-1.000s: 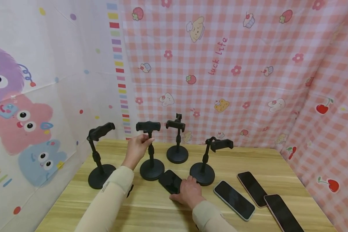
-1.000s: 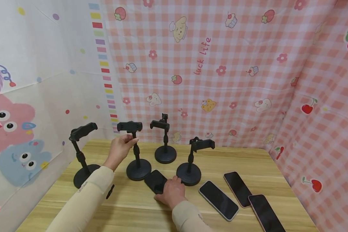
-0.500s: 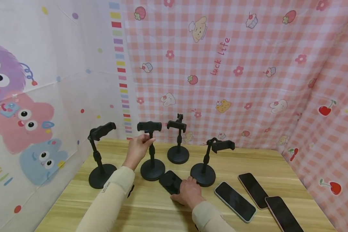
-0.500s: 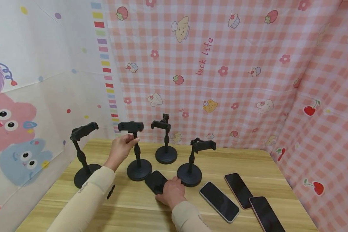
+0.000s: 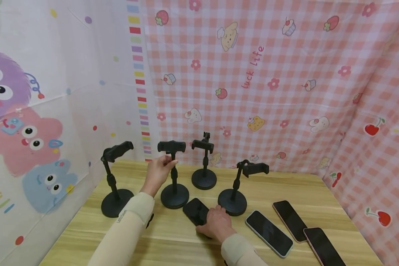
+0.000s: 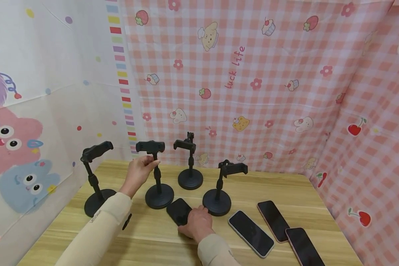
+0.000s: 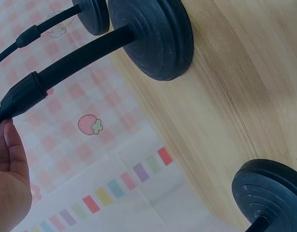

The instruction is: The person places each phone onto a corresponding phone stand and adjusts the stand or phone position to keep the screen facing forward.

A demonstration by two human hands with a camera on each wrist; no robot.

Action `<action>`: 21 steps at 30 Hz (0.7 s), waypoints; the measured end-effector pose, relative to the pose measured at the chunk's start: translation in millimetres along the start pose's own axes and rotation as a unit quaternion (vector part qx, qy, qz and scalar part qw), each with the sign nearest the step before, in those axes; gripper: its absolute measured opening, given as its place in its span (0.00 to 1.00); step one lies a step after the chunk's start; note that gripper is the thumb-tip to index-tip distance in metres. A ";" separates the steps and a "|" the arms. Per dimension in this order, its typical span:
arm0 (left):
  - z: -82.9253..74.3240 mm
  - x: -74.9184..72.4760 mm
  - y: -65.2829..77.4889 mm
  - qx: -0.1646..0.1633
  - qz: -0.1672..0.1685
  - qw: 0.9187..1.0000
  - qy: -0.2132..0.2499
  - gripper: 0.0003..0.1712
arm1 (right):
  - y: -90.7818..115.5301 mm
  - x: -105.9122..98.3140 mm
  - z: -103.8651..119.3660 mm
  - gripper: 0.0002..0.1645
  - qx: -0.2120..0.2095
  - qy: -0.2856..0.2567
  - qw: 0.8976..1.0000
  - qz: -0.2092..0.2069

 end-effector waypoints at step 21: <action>-3.3 -0.4 -2.0 0.021 -0.020 1.000 -0.009 0.14 | 0.5 -4.2 -3.0 0.47 -0.005 -0.011 1.000 0.003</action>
Point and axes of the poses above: each hand's wrist, its own y-axis away from the middle knuckle, its own x-axis out of the palm, z = x × y, the point moved 8 cm from there along -y, towards the middle knuckle, and after that the axes turned 10 degrees about -y, right-handed, at the moved point
